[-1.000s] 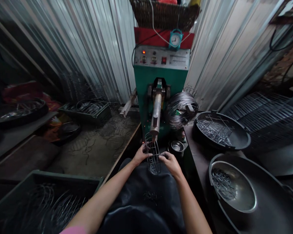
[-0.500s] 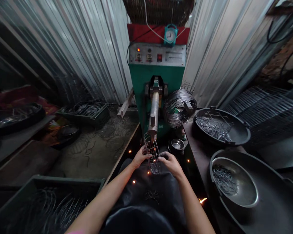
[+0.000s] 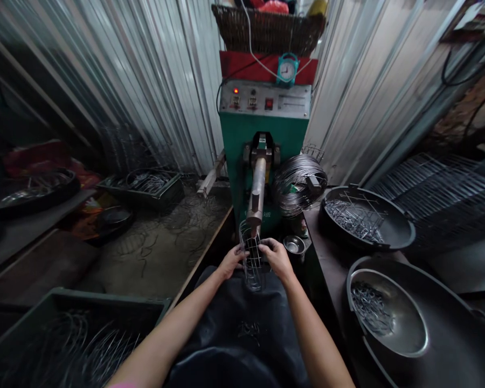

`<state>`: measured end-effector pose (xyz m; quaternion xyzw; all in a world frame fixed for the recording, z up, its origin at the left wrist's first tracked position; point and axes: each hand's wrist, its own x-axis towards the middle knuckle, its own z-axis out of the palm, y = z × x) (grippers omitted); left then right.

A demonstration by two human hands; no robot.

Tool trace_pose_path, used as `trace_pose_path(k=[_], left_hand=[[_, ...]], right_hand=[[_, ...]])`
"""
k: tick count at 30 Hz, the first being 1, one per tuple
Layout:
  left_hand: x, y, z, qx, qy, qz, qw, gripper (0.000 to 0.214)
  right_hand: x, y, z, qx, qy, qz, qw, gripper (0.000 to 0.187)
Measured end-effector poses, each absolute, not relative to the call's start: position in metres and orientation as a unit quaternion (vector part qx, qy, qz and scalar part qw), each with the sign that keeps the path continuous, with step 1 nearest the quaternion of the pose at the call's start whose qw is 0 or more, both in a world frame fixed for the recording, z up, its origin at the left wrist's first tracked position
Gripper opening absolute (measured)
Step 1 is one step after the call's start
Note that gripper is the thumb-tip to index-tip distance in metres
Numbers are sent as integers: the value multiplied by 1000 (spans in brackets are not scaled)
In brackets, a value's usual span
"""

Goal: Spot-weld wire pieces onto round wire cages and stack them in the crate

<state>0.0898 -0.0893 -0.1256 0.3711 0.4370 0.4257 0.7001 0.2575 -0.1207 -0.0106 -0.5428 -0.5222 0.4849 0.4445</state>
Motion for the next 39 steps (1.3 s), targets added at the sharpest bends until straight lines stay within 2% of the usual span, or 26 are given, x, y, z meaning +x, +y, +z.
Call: trace_pose_path(k=[4, 7, 10, 21, 39], left_hand=[[87, -88, -124, 363, 457, 425, 692, 62], [85, -90, -122, 355, 466, 429, 688, 64], [85, -93, -122, 343, 464, 434, 692, 65], [91, -90, -120, 335, 461, 421, 706, 41], [89, -92, -123, 320, 463, 441, 698, 56]], right_hand=[[255, -115, -13, -546, -535, 466, 446, 25], [260, -125, -20, -548, -516, 495, 435, 32], [268, -142, -28, -542, -512, 526, 409, 28], [262, -131, -21, -547, -529, 481, 435, 26], [260, -136, -20, -561, -564, 444, 412, 24]])
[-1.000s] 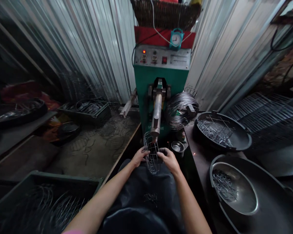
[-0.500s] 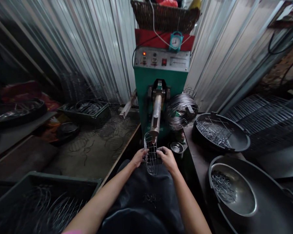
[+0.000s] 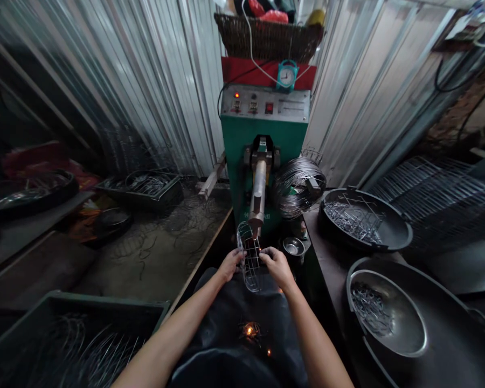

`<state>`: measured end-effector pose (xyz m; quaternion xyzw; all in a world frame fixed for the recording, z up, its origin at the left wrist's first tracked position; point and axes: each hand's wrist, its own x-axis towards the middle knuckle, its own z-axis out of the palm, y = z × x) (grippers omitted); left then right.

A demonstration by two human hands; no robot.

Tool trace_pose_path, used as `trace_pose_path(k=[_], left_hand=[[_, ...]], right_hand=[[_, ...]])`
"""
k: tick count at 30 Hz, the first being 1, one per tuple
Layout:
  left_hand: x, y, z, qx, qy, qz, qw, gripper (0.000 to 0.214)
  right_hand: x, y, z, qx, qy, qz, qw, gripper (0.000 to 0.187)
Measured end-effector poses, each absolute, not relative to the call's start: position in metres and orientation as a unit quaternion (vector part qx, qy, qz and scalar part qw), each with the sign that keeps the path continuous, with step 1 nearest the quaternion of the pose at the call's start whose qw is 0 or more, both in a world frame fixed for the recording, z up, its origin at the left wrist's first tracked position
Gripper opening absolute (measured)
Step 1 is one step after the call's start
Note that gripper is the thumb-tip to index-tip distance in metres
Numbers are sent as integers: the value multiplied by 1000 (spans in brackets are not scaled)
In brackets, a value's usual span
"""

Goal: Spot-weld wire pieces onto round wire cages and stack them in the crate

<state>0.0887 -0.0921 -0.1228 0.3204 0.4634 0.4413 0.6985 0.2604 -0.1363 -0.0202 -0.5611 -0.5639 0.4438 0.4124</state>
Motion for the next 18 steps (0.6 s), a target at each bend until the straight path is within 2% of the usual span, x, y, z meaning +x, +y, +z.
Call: trace_pose_path(k=[11, 15, 18], left_hand=[[91, -101, -127, 321, 431, 447, 715, 60], [95, -112, -128, 300, 420, 443, 733, 53], [98, -115, -123, 273, 431, 436, 741, 47]], right_hand=[[263, -156, -28, -555, -537, 473, 424, 23], [270, -175, -27, -551, -556, 489, 386, 18], [269, -174, -23, -560, -555, 471, 395, 19]])
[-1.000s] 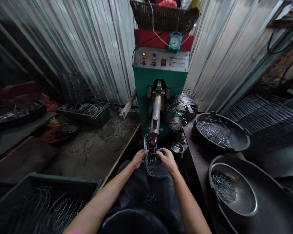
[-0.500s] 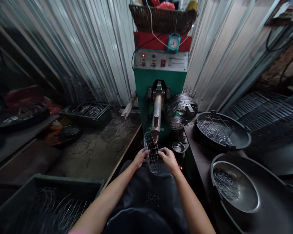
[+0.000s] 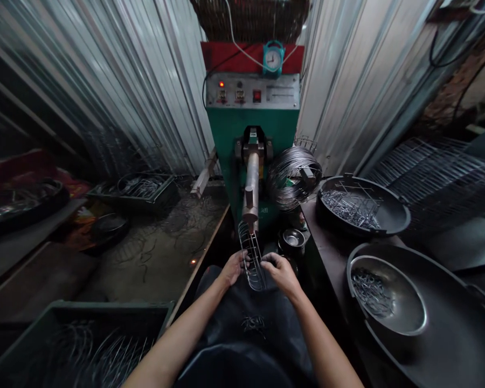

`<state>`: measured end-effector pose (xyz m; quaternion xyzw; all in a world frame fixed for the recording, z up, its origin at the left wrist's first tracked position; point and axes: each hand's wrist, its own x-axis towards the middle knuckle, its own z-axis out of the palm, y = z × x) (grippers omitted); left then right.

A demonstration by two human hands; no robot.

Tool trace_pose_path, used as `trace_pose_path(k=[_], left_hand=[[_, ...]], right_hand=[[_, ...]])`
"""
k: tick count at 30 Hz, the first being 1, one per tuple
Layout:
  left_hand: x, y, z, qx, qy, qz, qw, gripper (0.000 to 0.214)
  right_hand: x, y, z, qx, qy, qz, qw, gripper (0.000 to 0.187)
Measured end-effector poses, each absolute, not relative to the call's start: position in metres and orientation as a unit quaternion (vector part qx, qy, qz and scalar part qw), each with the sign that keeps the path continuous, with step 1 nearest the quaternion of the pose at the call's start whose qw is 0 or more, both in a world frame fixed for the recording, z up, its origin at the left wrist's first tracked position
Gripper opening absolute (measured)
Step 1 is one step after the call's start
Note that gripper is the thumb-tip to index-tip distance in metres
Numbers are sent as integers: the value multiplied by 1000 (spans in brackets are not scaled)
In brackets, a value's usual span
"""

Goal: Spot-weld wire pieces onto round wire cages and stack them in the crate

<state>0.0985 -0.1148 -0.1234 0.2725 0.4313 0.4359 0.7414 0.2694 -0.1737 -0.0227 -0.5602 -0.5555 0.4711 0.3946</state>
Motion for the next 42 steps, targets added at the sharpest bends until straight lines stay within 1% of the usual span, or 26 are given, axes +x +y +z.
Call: trace_pose_path(k=[7, 16, 18, 21, 23, 25, 27, 29, 32, 37, 39, 42], left_hand=[[98, -106, -111, 238, 452, 418, 751, 43], [97, -90, -116, 217, 473, 380, 764, 36], [95, -91, -117, 222, 471, 373, 768, 37], [87, -99, -119, 253, 472, 385, 752, 47], [80, -107, -121, 319, 488, 438, 684, 53], [73, -114, -121, 444, 495, 487, 567, 62], [68, -115, -117, 591, 464, 484, 449, 70], [65, -112, -113, 705, 416, 439, 372, 72], [60, -104, -110, 784, 378, 390, 300, 69], [55, -104, -118, 844, 342, 350, 219, 78], [57, -105, -124, 852, 344, 338, 203, 73], [64, -102, -134, 854, 360, 343, 157, 59]], right_hand=[[260, -150, -19, -560, -557, 446, 422, 21], [253, -133, -16, -568, -557, 421, 435, 22], [252, -135, -18, -567, -551, 424, 442, 23], [256, -145, -23, -560, -531, 460, 440, 28], [261, -152, -26, -552, -525, 490, 423, 28], [265, -159, -30, -553, -535, 502, 396, 25], [266, -163, -32, -558, -544, 497, 382, 24], [265, -165, -33, -559, -545, 488, 390, 25], [263, -166, -33, -558, -540, 482, 406, 25], [262, -166, -35, -561, -535, 482, 408, 27], [262, -167, -36, -564, -531, 481, 410, 28], [260, -167, -37, -571, -532, 468, 414, 27]])
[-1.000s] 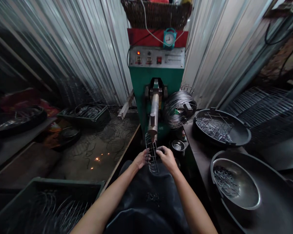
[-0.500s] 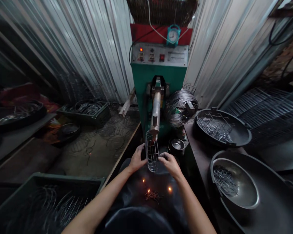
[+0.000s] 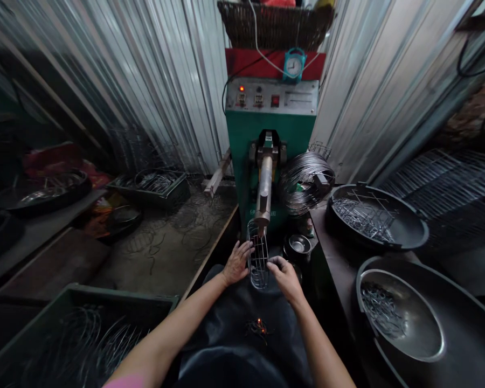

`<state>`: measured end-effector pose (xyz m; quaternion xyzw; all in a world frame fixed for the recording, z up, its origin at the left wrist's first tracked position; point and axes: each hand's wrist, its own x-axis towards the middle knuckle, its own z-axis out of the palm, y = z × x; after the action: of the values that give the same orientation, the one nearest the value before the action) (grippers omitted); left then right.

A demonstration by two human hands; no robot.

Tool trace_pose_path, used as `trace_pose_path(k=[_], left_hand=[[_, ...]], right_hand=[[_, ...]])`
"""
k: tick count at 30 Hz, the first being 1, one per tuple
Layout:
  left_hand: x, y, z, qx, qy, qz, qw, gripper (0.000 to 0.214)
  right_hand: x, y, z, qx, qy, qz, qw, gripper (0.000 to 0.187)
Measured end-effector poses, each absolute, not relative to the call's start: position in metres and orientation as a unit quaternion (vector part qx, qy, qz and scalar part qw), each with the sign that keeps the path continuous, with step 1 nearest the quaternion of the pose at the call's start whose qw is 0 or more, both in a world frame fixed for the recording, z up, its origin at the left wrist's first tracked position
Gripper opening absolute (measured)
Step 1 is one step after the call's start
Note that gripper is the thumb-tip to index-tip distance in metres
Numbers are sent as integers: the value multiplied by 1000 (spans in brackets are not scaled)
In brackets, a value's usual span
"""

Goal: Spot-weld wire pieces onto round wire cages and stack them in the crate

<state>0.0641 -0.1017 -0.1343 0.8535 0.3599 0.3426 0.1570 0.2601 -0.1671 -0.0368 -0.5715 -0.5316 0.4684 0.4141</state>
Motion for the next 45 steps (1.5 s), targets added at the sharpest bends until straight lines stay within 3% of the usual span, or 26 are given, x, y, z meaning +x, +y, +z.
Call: trace_pose_path(k=[5, 20, 27, 37, 45], left_hand=[[70, -94, -150, 859, 328, 383, 92, 47], [74, -107, -143, 833, 349, 416, 102, 46], [75, -102, -146, 821, 358, 420, 147, 54], [73, -103, -138, 807, 363, 432, 176, 51], [84, -100, -130, 724, 385, 477, 315, 59]], right_hand=[[256, -161, -31, -564, -548, 446, 427, 24], [260, -152, -34, -552, -541, 458, 439, 23], [259, -144, -27, -564, -552, 430, 438, 25], [269, -168, -38, -549, -546, 491, 398, 24], [255, -135, -23, -553, -543, 445, 449, 28]])
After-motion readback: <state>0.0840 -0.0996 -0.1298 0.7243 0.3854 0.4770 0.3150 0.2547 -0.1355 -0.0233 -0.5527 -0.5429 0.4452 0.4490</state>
